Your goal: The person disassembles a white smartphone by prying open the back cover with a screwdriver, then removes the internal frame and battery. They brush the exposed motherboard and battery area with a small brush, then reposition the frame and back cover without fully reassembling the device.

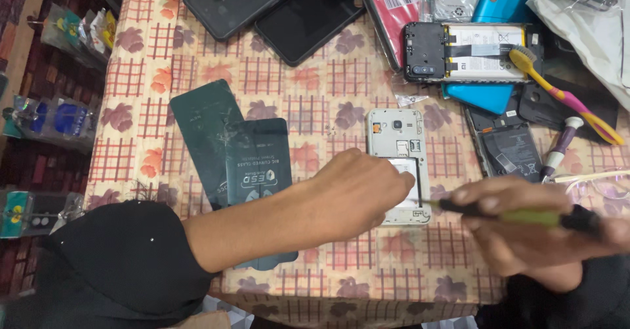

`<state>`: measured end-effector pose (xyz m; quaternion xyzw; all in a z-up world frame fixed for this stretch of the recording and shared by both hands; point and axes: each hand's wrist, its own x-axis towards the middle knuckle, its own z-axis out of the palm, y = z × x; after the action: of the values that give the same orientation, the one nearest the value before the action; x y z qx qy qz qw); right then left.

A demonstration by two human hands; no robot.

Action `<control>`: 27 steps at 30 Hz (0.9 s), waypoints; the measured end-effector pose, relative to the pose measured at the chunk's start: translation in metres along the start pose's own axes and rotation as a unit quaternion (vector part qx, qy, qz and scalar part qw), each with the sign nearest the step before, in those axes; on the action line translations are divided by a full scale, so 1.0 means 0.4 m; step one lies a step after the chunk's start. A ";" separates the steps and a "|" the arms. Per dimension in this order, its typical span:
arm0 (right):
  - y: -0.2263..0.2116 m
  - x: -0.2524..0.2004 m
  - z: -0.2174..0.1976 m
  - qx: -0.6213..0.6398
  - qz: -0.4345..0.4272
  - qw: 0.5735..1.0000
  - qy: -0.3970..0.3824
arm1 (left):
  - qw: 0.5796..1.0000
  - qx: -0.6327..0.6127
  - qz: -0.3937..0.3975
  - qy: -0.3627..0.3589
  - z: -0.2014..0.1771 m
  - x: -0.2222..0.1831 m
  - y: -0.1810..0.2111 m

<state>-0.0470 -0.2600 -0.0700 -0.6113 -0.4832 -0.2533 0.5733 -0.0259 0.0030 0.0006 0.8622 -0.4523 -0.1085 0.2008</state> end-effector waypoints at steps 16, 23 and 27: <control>-0.027 0.089 -0.091 0.042 0.259 0.910 0.321 | 0.986 0.149 0.054 0.060 0.009 -0.038 0.094; 0.004 0.056 -0.074 0.002 0.291 0.924 0.247 | 0.979 0.191 0.069 0.013 0.008 -0.040 0.103; 0.003 0.025 -0.078 0.008 0.307 0.925 0.224 | 0.974 0.211 0.081 0.013 0.019 -0.037 0.104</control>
<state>-0.0343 -0.2864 -0.0549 -0.6523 -0.1325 -0.1915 0.7213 -0.0679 -0.0079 0.0124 0.8467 -0.5309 0.0174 0.0290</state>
